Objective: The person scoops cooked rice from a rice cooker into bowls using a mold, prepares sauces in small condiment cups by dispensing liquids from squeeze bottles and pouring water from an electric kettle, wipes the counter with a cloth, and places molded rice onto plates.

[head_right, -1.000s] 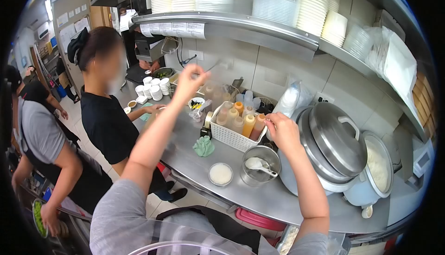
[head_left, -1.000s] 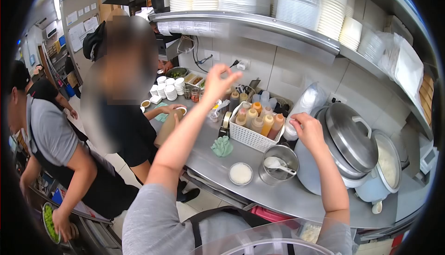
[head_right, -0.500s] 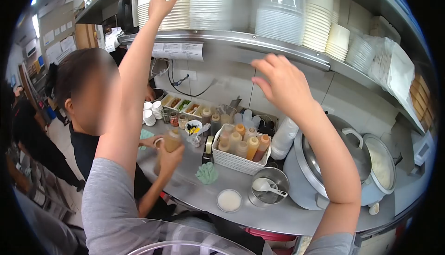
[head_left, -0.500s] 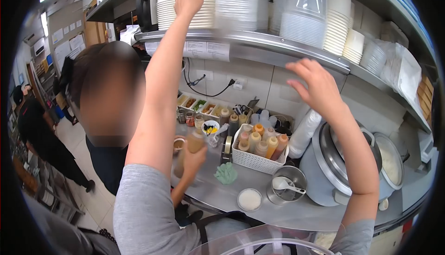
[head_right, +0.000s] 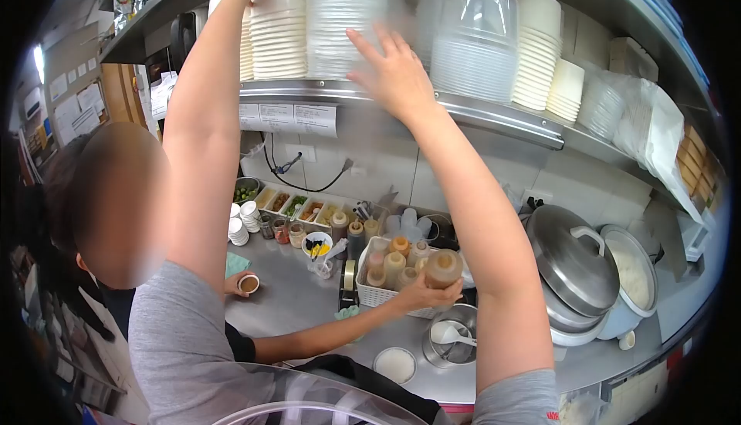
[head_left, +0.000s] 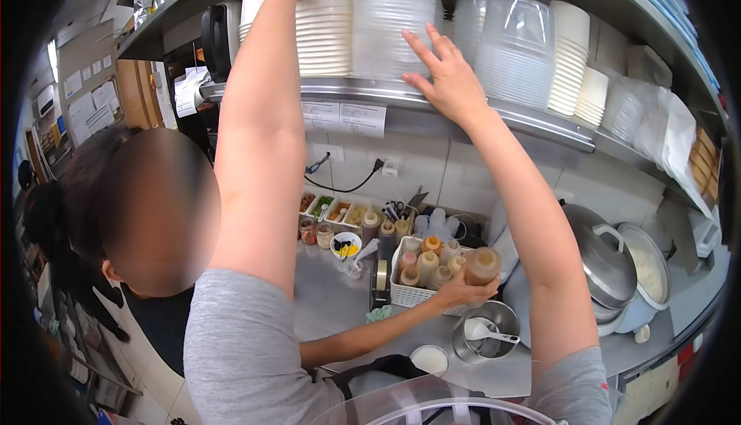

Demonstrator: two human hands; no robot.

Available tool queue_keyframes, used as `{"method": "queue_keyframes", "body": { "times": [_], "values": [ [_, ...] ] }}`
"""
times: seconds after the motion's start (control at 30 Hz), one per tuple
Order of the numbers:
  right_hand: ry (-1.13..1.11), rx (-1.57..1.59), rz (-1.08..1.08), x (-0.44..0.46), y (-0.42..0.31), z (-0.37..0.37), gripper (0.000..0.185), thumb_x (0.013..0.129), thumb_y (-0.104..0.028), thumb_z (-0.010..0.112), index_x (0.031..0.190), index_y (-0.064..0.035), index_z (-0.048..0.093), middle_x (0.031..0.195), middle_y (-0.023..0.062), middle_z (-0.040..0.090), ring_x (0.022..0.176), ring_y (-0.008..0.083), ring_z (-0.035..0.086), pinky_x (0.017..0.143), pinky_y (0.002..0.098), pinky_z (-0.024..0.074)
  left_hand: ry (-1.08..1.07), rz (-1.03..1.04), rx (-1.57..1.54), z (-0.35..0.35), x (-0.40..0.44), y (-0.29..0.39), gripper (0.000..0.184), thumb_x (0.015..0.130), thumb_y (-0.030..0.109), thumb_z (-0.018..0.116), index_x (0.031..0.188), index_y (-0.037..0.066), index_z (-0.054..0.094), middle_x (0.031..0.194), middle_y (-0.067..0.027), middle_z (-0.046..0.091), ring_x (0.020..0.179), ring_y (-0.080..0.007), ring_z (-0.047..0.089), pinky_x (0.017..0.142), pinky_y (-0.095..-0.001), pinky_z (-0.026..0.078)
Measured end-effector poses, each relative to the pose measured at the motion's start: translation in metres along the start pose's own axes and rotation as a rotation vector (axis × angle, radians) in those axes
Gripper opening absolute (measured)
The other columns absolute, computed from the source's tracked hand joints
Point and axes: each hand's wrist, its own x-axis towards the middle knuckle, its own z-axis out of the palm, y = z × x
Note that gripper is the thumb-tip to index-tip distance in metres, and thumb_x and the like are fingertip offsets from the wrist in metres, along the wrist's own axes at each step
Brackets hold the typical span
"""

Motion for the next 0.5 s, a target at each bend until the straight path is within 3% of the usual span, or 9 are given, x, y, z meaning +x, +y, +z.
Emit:
{"method": "queue_keyframes", "body": {
  "times": [0.1, 0.17, 0.23, 0.3, 0.37, 0.47, 0.5],
  "values": [
    [-0.095, -0.005, 0.054, 0.006, -0.003, 0.003, 0.056, 0.082, -0.045, 0.051, 0.132, -0.0306, 0.03, 0.139, 0.0106, 0.025, 0.119, 0.0321, 0.038, 0.093, 0.0404, 0.0378, -0.035, 0.075, -0.182, -0.027, 0.029, -0.022, 0.042, 0.061, 0.028, 0.072, 0.091, 0.002, 0.058, 0.087, -0.0174, 0.062, 0.084, -0.0285, 0.06, 0.074, -0.0359, 0.047],
    [-0.165, 0.017, 0.083, 0.008, -0.005, 0.003, 0.056, 0.083, -0.048, 0.048, 0.133, -0.0316, 0.028, 0.141, 0.0098, 0.021, 0.12, 0.0319, 0.037, 0.094, 0.0406, 0.0377, 0.042, 0.028, 0.105, -0.014, 0.019, -0.023, 0.038, 0.063, 0.027, 0.072, 0.089, 0.002, 0.059, 0.087, -0.0176, 0.062, 0.083, -0.0298, 0.06, 0.075, -0.0361, 0.047],
    [-0.222, 0.027, 0.113, 0.009, -0.005, 0.001, 0.057, 0.082, -0.05, 0.047, 0.133, -0.0319, 0.029, 0.141, 0.0095, 0.02, 0.12, 0.0321, 0.036, 0.093, 0.0414, 0.0385, 0.118, 0.02, 0.291, -0.008, 0.0, -0.009, 0.034, 0.064, 0.024, 0.071, 0.086, 0.002, 0.059, 0.087, -0.0177, 0.062, 0.082, -0.0316, 0.059, 0.075, -0.0363, 0.047],
    [-0.232, 0.03, 0.12, 0.01, -0.006, 0.001, 0.057, 0.082, -0.051, 0.047, 0.133, -0.032, 0.029, 0.142, 0.0093, 0.02, 0.119, 0.0323, 0.038, 0.093, 0.0415, 0.0389, 0.308, 0.159, 0.253, -0.008, -0.035, 0.027, 0.032, 0.063, 0.023, 0.071, 0.081, 0.001, 0.058, 0.084, -0.0181, 0.061, 0.08, -0.034, 0.058, 0.073, -0.0374, 0.047],
    [-0.246, 0.032, 0.131, 0.009, -0.004, 0.003, 0.058, 0.082, -0.051, 0.047, 0.133, -0.0322, 0.029, 0.142, 0.0092, 0.02, 0.118, 0.0325, 0.04, 0.092, 0.0416, 0.0392, 0.294, 0.075, 0.156, -0.016, -0.074, 0.059, 0.027, 0.062, 0.018, 0.07, 0.075, 0.001, 0.055, 0.087, -0.0176, 0.06, 0.088, -0.0343, 0.056, 0.077, -0.0398, 0.044],
    [-0.221, 0.071, 0.108, 0.007, -0.002, 0.007, 0.057, 0.082, -0.053, 0.045, 0.133, -0.0349, 0.028, 0.142, 0.0094, 0.018, 0.115, 0.0348, 0.042, 0.092, 0.0428, 0.039, 0.523, 0.47, 0.355, -0.008, -0.103, 0.064, 0.018, 0.065, 0.01, 0.065, 0.071, 0.001, 0.05, 0.093, -0.0179, 0.055, 0.1, -0.0346, 0.048, 0.084, -0.0444, 0.039],
    [-0.181, 0.022, 0.089, 0.007, -0.004, 0.006, 0.055, 0.083, -0.047, 0.048, 0.132, -0.029, 0.03, 0.138, 0.0109, 0.026, 0.112, 0.0321, 0.045, 0.089, 0.0401, 0.0412, 0.508, 0.465, 0.359, -0.009, -0.115, 0.073, 0.018, 0.065, 0.01, 0.065, 0.071, 0.001, 0.05, 0.093, -0.0179, 0.055, 0.1, -0.0346, 0.048, 0.084, -0.0444, 0.039]
  ]
}}
